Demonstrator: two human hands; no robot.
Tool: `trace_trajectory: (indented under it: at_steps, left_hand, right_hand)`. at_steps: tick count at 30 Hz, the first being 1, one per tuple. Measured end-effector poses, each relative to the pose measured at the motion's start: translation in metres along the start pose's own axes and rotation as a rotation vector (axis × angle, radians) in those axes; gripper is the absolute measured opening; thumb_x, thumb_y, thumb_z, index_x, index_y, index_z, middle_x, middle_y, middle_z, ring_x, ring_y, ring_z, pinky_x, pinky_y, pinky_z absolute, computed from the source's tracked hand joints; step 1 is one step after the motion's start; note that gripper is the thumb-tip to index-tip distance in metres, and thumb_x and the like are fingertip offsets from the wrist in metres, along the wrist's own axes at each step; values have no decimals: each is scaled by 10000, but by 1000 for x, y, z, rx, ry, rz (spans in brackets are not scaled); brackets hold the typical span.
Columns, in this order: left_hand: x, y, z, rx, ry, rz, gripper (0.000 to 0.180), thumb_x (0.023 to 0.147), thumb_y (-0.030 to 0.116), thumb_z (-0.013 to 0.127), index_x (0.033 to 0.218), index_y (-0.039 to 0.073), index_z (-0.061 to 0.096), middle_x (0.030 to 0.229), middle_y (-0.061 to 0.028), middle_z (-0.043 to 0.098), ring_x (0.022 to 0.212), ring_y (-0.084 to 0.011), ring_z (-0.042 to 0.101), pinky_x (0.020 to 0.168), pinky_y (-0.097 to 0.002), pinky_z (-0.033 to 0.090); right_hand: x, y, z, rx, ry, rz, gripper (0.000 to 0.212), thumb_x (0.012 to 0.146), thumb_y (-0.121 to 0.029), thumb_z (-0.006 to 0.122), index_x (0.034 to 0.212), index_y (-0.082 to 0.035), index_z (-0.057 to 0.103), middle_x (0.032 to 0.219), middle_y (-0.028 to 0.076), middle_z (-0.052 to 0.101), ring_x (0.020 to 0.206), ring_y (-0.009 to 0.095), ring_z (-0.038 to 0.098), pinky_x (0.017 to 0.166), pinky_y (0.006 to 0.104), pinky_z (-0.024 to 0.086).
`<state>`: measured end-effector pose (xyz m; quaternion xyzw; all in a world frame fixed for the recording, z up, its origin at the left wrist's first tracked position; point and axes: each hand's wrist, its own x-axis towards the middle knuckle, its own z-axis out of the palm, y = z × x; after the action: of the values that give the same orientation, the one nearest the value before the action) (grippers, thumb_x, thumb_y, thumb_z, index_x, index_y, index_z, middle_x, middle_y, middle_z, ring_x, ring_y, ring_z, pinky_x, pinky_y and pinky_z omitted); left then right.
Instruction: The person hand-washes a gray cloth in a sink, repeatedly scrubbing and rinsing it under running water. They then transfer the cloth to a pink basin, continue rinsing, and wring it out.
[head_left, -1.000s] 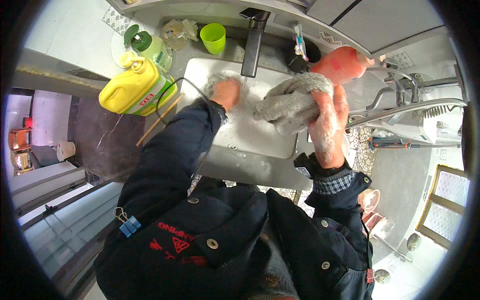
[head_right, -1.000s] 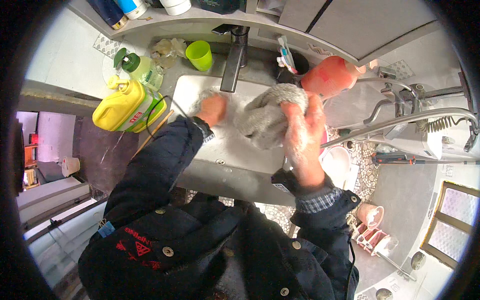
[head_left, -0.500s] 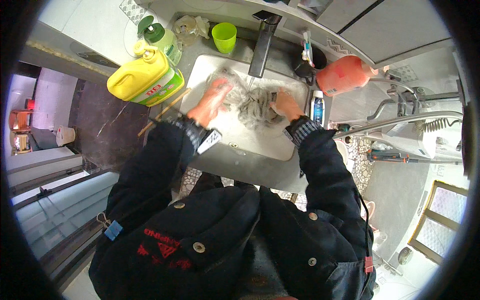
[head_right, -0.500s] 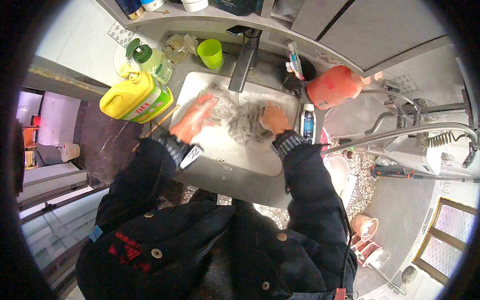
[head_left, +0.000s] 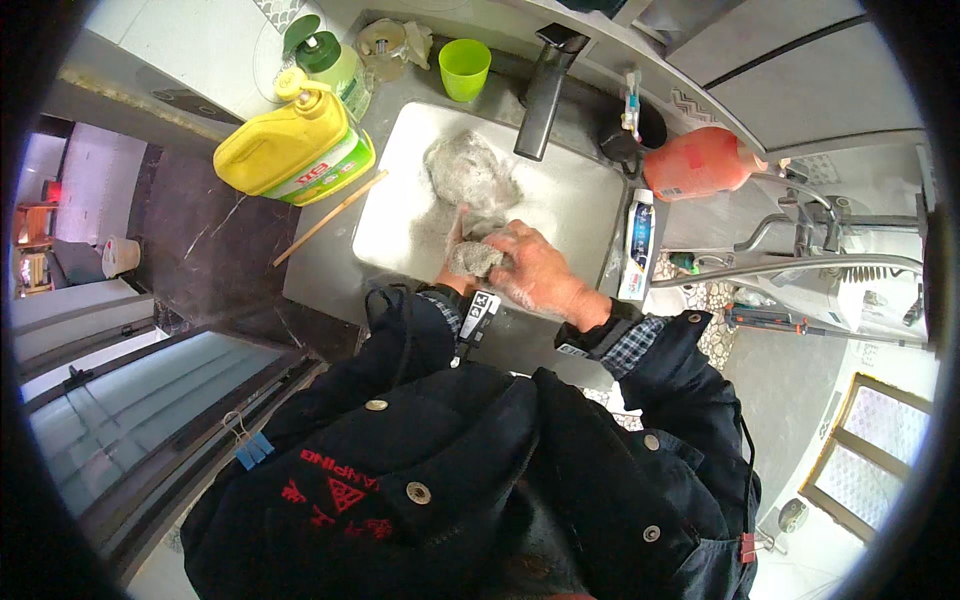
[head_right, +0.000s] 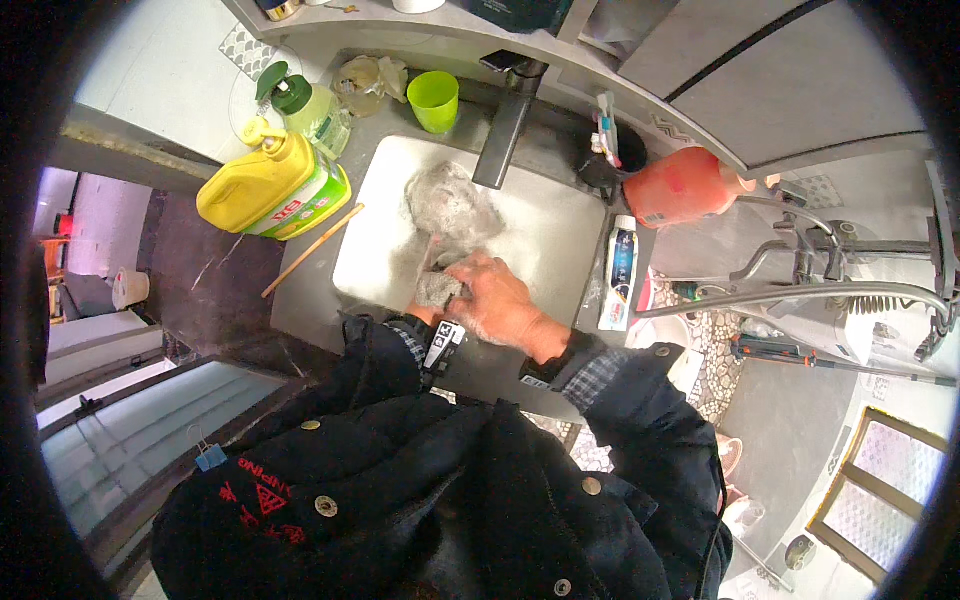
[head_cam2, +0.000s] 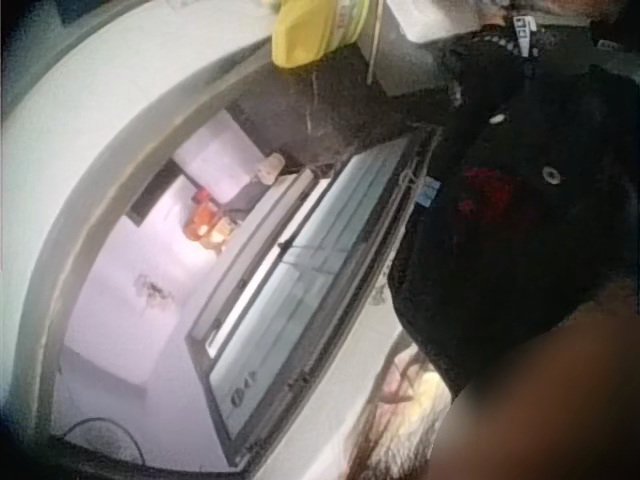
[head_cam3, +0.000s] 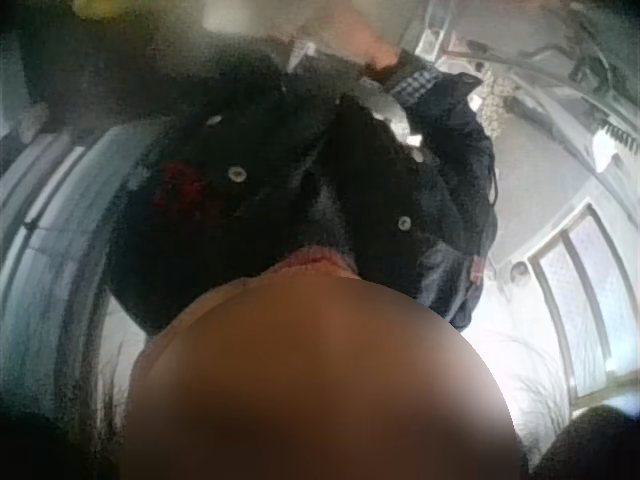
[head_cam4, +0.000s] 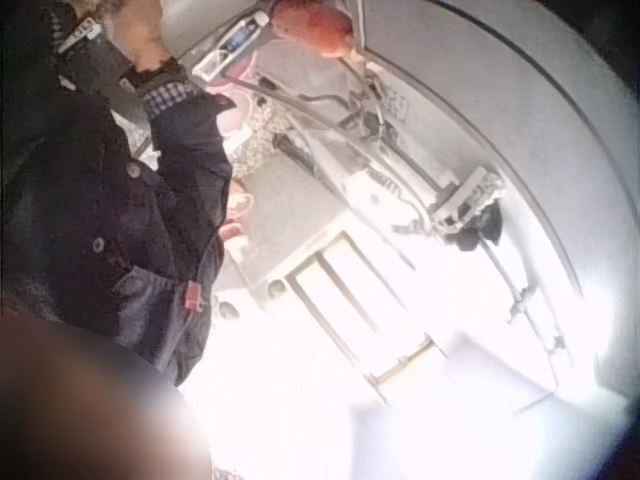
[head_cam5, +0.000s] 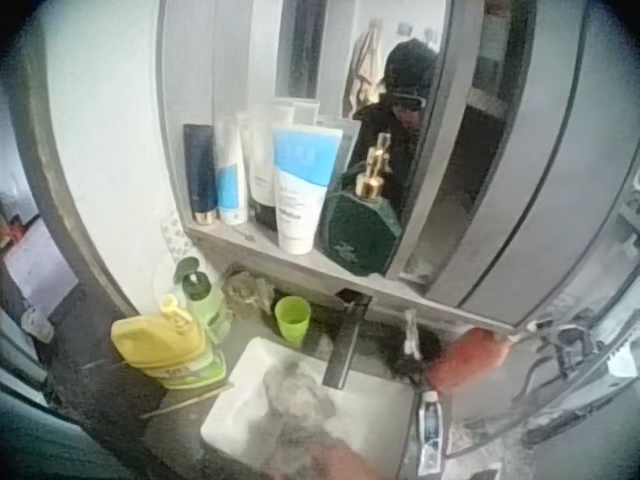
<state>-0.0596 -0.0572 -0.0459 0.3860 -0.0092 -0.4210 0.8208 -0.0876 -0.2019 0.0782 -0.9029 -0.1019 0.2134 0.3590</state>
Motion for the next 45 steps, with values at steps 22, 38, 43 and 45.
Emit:
trace_trajectory:
  at_steps: [22, 38, 43, 45]
  left_hand:
    - [4, 23, -9, -394, 655, -364, 800, 870, 532, 523, 1453, 237, 62, 1471, -88, 100, 1330, -420, 208, 989, -681, 205]
    - [15, -16, -20, 240, 226, 81, 423, 941, 391, 458, 1200, 59, 498, 1145, -88, 565, 996, -220, 563, 862, -361, 479]
    - [19, 0, -8, -368, 314, -166, 393, 928, 336, 520, 1224, 78, 510, 1128, -72, 600, 951, -201, 599, 828, -316, 494]
    - [18, 10, 4, -447, 223, -101, 371, 919, 306, 541, 1210, 76, 528, 1104, -87, 611, 943, -201, 607, 815, -336, 500]
  right_hand:
    - [107, 212, 49, -352, 355, 311, 400, 880, -355, 472, 1026, -11, 618, 1153, 235, 572, 990, 410, 560, 812, 469, 462]
    - [53, 13, 47, 7, 432, 278, 451, 856, -432, 519, 980, -7, 609, 939, 249, 610, 863, 401, 601, 748, 449, 489]
    - [82, 90, 38, 45, 484, 475, 480, 847, -452, 530, 871, 13, 647, 819, 238, 644, 817, 407, 618, 695, 461, 496]
    - [88, 121, 22, 81, 449, 501, 472, 868, -437, 508, 861, 18, 635, 862, 229, 646, 857, 394, 616, 720, 450, 494]
